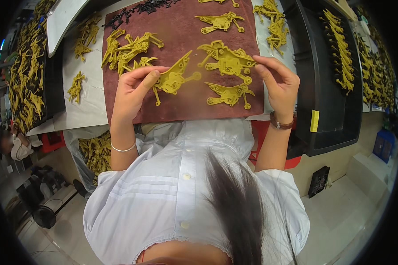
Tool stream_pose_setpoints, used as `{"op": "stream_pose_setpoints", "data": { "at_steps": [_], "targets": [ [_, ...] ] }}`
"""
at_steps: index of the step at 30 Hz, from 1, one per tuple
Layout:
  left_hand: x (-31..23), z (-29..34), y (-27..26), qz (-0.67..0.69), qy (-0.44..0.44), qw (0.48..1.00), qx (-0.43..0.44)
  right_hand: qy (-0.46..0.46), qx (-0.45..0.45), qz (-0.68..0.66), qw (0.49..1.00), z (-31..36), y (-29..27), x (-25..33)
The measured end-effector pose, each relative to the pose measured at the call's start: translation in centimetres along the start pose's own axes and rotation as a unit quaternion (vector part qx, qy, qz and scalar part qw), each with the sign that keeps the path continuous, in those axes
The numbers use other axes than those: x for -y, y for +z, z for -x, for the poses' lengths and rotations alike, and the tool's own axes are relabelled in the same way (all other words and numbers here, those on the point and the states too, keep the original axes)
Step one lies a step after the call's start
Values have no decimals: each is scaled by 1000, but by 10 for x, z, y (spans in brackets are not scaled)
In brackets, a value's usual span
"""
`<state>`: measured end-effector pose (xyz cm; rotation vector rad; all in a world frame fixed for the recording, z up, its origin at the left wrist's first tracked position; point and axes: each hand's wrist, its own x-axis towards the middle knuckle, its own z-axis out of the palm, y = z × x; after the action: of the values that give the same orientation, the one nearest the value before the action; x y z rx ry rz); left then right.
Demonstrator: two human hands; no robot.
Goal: The person assembles miniature plastic toy motorcycles by hand, fitting together plastic components such as toy motorcycle bodies and toy motorcycle wheels.
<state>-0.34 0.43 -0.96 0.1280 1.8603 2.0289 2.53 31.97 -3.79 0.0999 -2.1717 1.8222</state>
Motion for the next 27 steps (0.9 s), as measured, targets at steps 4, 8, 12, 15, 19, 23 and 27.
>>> {"op": "stream_pose_setpoints", "data": {
  "at_steps": [4, 8, 12, 15, 19, 23, 27],
  "targets": [
    [1, 1, -5, 6, -25, 1000, 12, -1, 50, 11, 999, -1, 1, 1],
    [2, 0, -3, 1, -7, 1000, 21, 19, -102, 25, 994, -6, 5, -1],
    [3, 0, 6, 2, 22, 999, 38, -37, -294, 196, 935, -43, -15, -30],
    [13, -1, 14, 17, 27, 999, 31, -90, -232, 444, 861, -51, -21, -43],
    [16, -2, 25, 11, 19, 998, 55, -70, -171, 335, 924, -26, 16, -6],
    [17, -1, 48, 49, -7, 992, 116, 157, 118, -167, 966, 10, 41, 18],
    [9, 5, 47, -66, 68, 991, 98, 120, -4, -122, 985, 30, 20, 21]
  ]
}}
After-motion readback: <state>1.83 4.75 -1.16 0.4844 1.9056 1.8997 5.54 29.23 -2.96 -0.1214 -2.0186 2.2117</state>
